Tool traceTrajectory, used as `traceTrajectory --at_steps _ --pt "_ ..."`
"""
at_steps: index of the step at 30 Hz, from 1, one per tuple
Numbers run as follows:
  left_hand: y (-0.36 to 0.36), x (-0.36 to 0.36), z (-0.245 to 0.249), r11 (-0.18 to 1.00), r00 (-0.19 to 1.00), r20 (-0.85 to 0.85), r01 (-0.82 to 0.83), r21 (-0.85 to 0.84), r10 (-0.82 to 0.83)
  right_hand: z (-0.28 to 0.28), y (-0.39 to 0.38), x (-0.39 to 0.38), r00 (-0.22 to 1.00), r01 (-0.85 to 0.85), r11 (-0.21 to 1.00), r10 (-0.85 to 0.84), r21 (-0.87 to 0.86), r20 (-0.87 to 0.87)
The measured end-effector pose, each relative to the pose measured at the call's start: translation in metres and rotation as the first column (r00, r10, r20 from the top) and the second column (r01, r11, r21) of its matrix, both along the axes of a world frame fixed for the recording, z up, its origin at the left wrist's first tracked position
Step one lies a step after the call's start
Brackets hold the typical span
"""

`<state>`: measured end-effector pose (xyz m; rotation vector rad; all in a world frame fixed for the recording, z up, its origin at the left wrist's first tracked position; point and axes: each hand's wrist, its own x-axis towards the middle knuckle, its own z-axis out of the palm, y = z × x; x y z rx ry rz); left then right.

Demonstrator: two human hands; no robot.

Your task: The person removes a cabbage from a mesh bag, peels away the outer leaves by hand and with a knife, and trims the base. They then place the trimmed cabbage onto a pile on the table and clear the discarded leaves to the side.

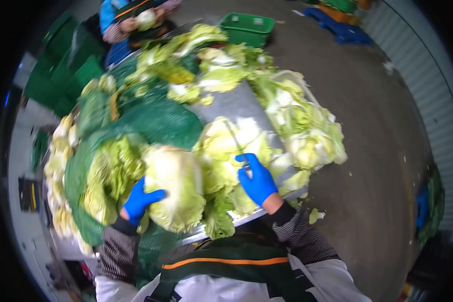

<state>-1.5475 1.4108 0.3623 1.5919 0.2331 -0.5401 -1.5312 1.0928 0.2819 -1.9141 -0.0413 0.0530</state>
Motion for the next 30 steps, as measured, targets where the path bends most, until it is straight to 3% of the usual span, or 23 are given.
traceTrajectory --at_steps 1,2,4,5,6,8,10,15,18,21,23,26,27,30 --pt "-0.011 0.005 0.006 0.978 0.988 0.070 0.124 0.170 -0.138 0.000 0.001 0.002 0.999 -0.051 0.999 0.051 0.019 -0.012" --pt "-0.023 0.008 0.001 0.910 0.949 0.185 0.173 0.377 -0.257 -0.014 0.002 0.004 0.984 -0.078 0.986 0.099 0.145 -0.151" --pt "-0.042 0.014 -0.025 0.762 0.838 0.249 0.266 0.590 -0.485 -0.027 0.002 0.007 0.915 -0.102 0.971 0.177 0.216 -0.364" --pt "-0.043 0.012 -0.060 0.705 0.731 0.368 0.216 0.675 -0.575 -0.038 -0.001 0.003 0.915 -0.145 0.982 0.179 0.118 -0.362" --pt "-0.052 0.016 -0.065 0.738 0.807 0.301 0.229 0.634 -0.509 -0.050 -0.004 0.001 0.917 -0.185 0.983 0.179 0.019 -0.357" --pt "-0.050 0.020 -0.078 0.667 0.721 0.433 0.055 0.743 -0.541 -0.052 0.002 -0.004 0.919 -0.231 0.962 0.167 -0.143 -0.358" --pt "-0.048 0.012 -0.081 0.751 0.804 0.375 0.128 0.648 -0.461 -0.045 0.003 -0.012 0.908 -0.291 0.912 0.167 -0.290 -0.383" --pt "-0.051 0.010 -0.079 0.778 0.864 0.301 0.149 0.611 -0.402 0.000 0.022 -0.008 0.968 -0.214 0.846 0.251 -0.489 0.010" --pt "-0.052 0.011 -0.080 0.771 0.853 0.318 0.143 0.620 -0.414 -0.003 0.032 -0.001 0.932 -0.353 0.689 0.322 -0.633 -0.169" --pt "-0.054 0.010 -0.086 0.746 0.842 0.338 0.109 0.656 -0.420 -0.026 0.036 -0.001 0.952 -0.268 0.672 0.297 -0.690 -0.081" --pt "-0.055 0.012 -0.091 0.728 0.823 0.369 0.076 0.682 -0.431 -0.042 0.039 0.002 0.955 -0.275 0.643 0.270 -0.715 -0.124" --pt "-0.060 0.016 -0.081 0.735 0.870 0.267 0.145 0.663 -0.413 -0.078 0.032 0.010 0.963 -0.235 0.679 0.258 -0.696 -0.074" --pt "-0.057 0.008 -0.093 0.711 0.751 0.438 0.059 0.701 -0.495 -0.094 0.030 0.011 0.965 -0.244 0.695 0.244 -0.676 -0.097" --pt "-0.057 -0.011 -0.091 0.711 0.681 0.539 -0.038 0.702 -0.496 -0.099 0.027 0.017 0.929 -0.367 0.681 0.238 -0.634 -0.283"
